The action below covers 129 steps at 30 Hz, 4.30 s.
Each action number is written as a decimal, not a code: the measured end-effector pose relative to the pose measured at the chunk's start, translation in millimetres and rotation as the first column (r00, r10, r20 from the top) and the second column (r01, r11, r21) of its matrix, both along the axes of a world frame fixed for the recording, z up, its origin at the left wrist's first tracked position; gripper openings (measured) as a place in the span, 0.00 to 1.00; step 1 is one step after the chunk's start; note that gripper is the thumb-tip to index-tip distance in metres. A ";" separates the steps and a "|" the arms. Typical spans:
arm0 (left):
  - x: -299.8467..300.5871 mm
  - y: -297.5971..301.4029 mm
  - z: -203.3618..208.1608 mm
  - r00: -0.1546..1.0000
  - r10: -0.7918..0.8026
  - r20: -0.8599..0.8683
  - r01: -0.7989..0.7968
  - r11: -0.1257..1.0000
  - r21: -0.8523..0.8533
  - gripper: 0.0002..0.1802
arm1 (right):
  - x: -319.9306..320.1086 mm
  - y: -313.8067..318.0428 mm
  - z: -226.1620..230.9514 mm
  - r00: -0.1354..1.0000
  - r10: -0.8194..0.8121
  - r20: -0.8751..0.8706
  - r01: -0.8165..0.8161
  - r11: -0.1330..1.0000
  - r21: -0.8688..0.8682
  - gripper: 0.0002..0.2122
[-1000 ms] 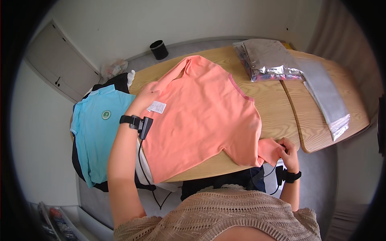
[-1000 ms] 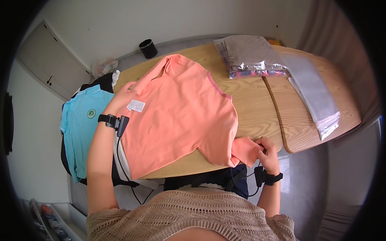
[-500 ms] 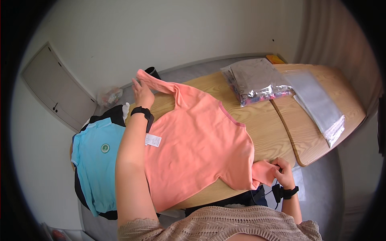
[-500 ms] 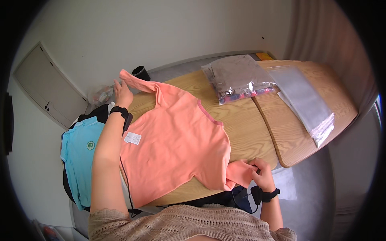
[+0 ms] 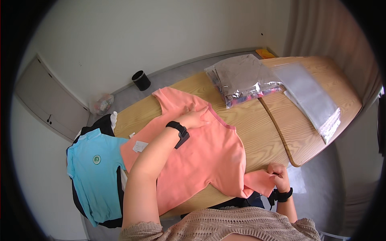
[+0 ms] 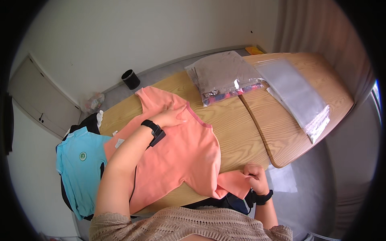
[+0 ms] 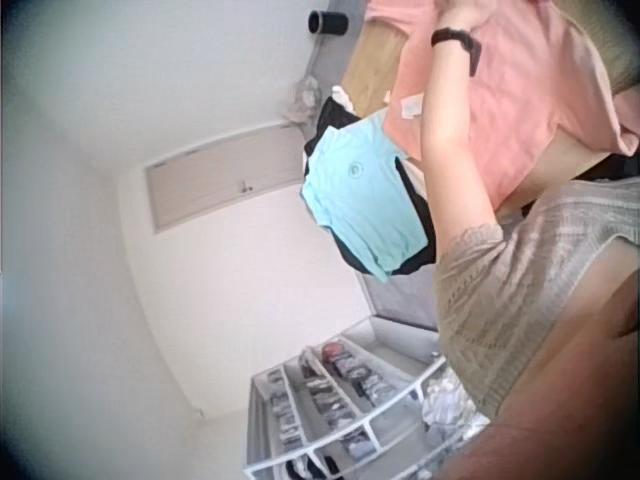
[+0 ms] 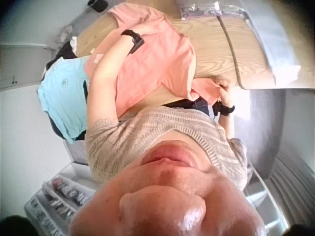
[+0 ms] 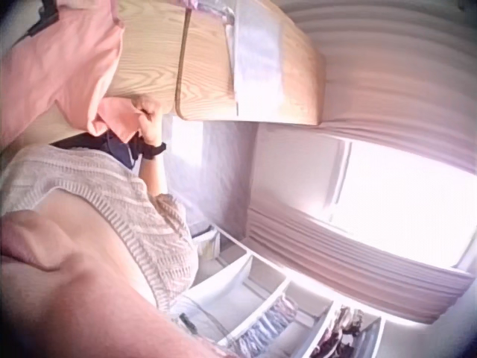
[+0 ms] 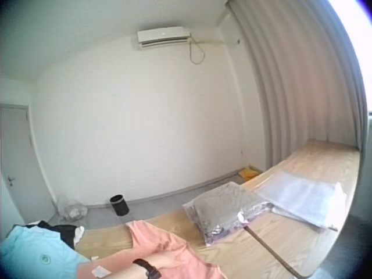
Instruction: Fold a pair of shorts and a t-shirt and place them inside plastic bags.
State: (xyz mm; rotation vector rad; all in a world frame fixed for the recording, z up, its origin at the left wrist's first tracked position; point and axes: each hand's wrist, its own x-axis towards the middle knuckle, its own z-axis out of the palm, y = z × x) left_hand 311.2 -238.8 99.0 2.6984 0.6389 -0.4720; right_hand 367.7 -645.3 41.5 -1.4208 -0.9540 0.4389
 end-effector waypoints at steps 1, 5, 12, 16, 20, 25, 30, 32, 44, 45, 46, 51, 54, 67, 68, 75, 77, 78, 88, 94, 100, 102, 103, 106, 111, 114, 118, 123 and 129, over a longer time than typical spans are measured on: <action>6.1 -4.4 0.1 1.000 -0.017 -0.017 0.017 1.000 -0.006 0.45 | 2.6 -2.0 -2.4 1.000 -0.003 -0.027 0.005 0.999 0.048 0.11; 24.0 -39.9 9.8 0.993 -0.090 -0.073 0.091 0.996 -0.001 0.44 | 3.0 -10.2 -3.1 0.998 0.031 -0.063 -0.027 0.997 0.068 0.12; 29.9 -60.8 -0.4 0.980 -0.201 -0.010 0.200 0.979 -0.034 0.43 | 4.3 -6.9 -4.8 0.999 0.038 -0.020 -0.036 0.996 0.081 0.13; -2.9 -40.3 24.5 0.933 -0.229 0.279 0.297 0.926 -0.234 0.36 | 7.2 -8.4 -9.2 0.998 0.039 -0.042 -0.036 0.997 0.065 0.13; -85.0 9.4 51.1 0.965 -0.069 0.254 0.093 0.992 -0.084 0.30 | 7.5 -7.8 -12.0 0.998 0.044 -0.055 -0.040 0.998 0.056 0.12; -225.4 24.3 64.4 0.970 0.156 0.185 -0.160 0.987 0.009 0.21 | 4.3 -10.1 -10.4 0.997 0.030 -0.074 -0.026 0.998 0.054 0.13; -314.0 -74.0 45.1 0.934 0.166 0.317 -0.186 0.982 0.033 0.23 | 2.2 -18.9 -6.2 0.951 0.052 -0.305 -0.031 0.997 0.074 0.11; -326.3 -119.8 40.1 0.908 0.248 0.337 -0.226 0.969 -0.104 0.25 | -7.3 -28.6 10.9 0.868 0.091 -0.488 -0.018 0.988 0.151 0.10; -365.3 -176.7 -25.3 0.836 0.252 0.487 -0.298 0.954 0.018 0.24 | -18.8 -154.0 -51.2 0.947 0.153 0.281 0.189 0.442 -0.877 0.07; -365.8 -177.5 -25.6 0.835 0.249 0.491 -0.303 0.952 0.032 0.22 | -17.3 -136.3 -36.8 0.993 0.047 0.104 0.051 0.631 -0.774 0.09; -364.7 -179.2 -26.3 0.833 0.246 0.495 -0.302 0.953 0.034 0.22 | -24.0 -115.4 -20.1 0.997 -0.074 0.006 0.058 0.723 -0.689 0.11; -365.1 -179.5 -29.8 0.800 0.188 0.570 -0.298 0.949 0.105 0.16 | -62.4 -44.7 0.0 0.982 -0.083 0.168 0.142 0.915 -0.378 0.16; -368.8 -181.5 -32.0 0.731 0.257 0.632 -0.415 0.903 0.112 0.14 | -68.8 -28.6 -4.0 0.960 -0.101 -0.260 -0.005 0.925 -0.379 0.16; -392.4 -180.4 -5.4 0.689 0.235 0.686 -0.428 0.895 0.123 0.07 | -56.5 -45.5 33.3 0.858 0.176 -0.482 -0.388 0.837 -0.386 0.29; -393.3 -180.0 -9.0 0.685 0.232 0.690 -0.431 0.894 0.127 0.07 | -55.3 -44.2 27.2 0.887 0.218 -0.407 -0.434 0.695 -0.573 0.26; -391.2 -161.7 7.1 0.596 0.510 0.620 -0.473 0.847 -0.242 0.06 | -23.5 -41.4 54.2 0.720 0.216 -0.659 -0.375 0.921 -0.108 0.10; -392.3 -142.3 8.8 0.593 0.530 0.606 -0.490 0.835 -0.251 0.05 | -15.8 -8.2 72.5 0.654 0.235 -0.719 -0.301 0.953 0.038 0.10; -385.6 -131.1 10.9 0.610 0.541 0.580 -0.505 0.829 -0.241 0.05 | -9.9 9.4 78.7 0.623 0.251 -0.741 -0.280 0.956 0.088 0.10; -353.7 -42.9 -23.6 0.513 0.501 0.697 -0.607 0.786 -0.119 0.16 | 29.7 137.7 62.5 0.803 0.108 -0.586 -0.229 0.964 -0.135 0.18; -323.1 -115.4 33.8 0.588 0.621 0.518 -0.445 0.784 -0.434 0.20 | 6.1 81.4 64.4 1.000 0.003 0.019 0.005 0.905 -0.425 0.12; -238.6 -138.4 31.3 0.788 0.441 0.429 0.012 0.687 -0.727 0.21 | 30.7 85.2 46.2 0.993 0.032 -0.109 -0.073 0.917 -0.393 0.12; -205.1 -133.2 15.4 0.756 0.460 0.465 0.106 0.614 -0.782 0.21 | 34.8 92.4 42.2 0.999 0.046 -0.019 -0.049 0.911 -0.409 0.11; -188.9 -127.0 15.7 0.759 0.452 0.469 0.113 0.617 -0.778 0.21 | 39.9 94.9 40.8 0.989 0.127 -0.077 -0.148 0.878 -0.455 0.11; -137.2 -106.1 19.1 0.748 0.437 0.500 0.022 0.736 -0.676 0.22 | 56.3 98.6 38.5 0.972 0.148 -0.181 -0.223 0.817 -0.531 0.12; -69.6 -71.7 -3.6 0.821 0.079 0.565 -0.006 0.992 -0.129 0.26 | 68.6 95.7 41.6 0.926 0.375 -0.030 -0.328 0.767 -0.551 0.09; -50.7 -70.2 -9.9 0.921 0.063 0.384 -0.060 0.998 -0.019 0.26 | 68.7 89.4 47.3 0.926 0.371 0.070 -0.234 0.710 -0.664 0.09; -44.1 -42.7 -31.1 0.906 0.024 0.422 -0.012 0.999 -0.032 0.21 | 77.8 93.7 29.2 0.862 0.419 0.285 -0.196 0.794 -0.575 0.09; -41.6 -36.1 -27.7 0.877 0.196 0.439 -0.204 0.978 -0.029 0.17 | 76.3 93.4 25.8 0.906 0.367 0.210 -0.189 0.795 -0.576 0.10; -53.1 -93.9 2.7 0.719 -0.063 0.692 -0.081 0.982 0.173 0.15 | 69.1 90.3 36.6 0.900 0.364 0.240 -0.127 0.745 -0.655 0.15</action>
